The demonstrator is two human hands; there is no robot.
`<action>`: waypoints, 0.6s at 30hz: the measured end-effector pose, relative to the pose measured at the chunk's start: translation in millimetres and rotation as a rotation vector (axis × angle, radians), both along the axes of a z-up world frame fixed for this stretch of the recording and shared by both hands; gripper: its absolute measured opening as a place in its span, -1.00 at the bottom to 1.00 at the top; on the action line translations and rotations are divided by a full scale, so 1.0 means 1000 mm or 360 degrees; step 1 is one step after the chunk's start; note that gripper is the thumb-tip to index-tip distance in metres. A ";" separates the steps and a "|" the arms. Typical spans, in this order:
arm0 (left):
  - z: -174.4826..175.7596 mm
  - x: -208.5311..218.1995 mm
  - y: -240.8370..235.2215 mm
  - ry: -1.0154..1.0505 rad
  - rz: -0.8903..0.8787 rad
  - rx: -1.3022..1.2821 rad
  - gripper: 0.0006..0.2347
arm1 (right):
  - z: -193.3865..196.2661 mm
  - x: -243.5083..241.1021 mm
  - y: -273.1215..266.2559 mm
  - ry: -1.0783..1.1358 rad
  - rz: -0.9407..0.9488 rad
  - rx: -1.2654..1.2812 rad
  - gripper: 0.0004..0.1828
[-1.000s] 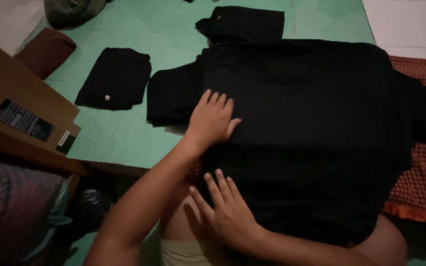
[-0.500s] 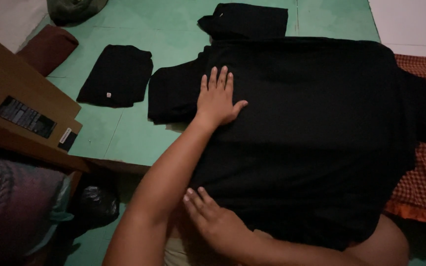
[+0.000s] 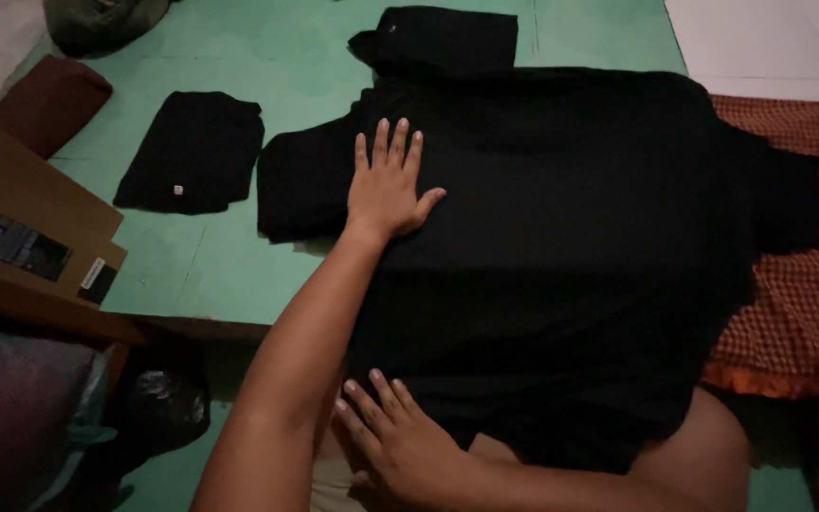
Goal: The person folds a black t-shirt on a checkered mat placed on the floor. They smooth the fabric, fold the sleeves inward, and fold the shirt in half before placing it on a stack of other folded shirts.
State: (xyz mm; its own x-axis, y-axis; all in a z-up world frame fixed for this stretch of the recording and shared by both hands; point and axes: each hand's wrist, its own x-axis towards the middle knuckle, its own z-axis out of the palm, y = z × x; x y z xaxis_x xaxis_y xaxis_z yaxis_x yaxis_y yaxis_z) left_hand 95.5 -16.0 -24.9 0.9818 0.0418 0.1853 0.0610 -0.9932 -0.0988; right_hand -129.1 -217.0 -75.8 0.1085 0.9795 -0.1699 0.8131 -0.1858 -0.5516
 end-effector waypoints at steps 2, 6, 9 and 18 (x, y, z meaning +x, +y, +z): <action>-0.007 0.001 0.002 -0.0033 -0.0035 0.0026 -0.25 | 0.018 0.004 -0.004 0.0113 0.0128 -0.0039 -0.05; -0.022 0.000 0.004 -0.0405 -0.0077 0.0329 -0.33 | 0.032 0.018 -0.028 -0.0066 0.0240 0.0261 -0.18; 0.002 -0.036 -0.032 -0.0652 -0.0261 0.0342 -0.43 | -0.002 0.042 -0.088 -0.0882 -0.0175 0.0466 -0.16; -0.076 -0.189 -0.153 -0.0098 -0.1326 0.0006 0.07 | -0.022 0.091 -0.258 -0.1220 -0.0725 0.0144 0.30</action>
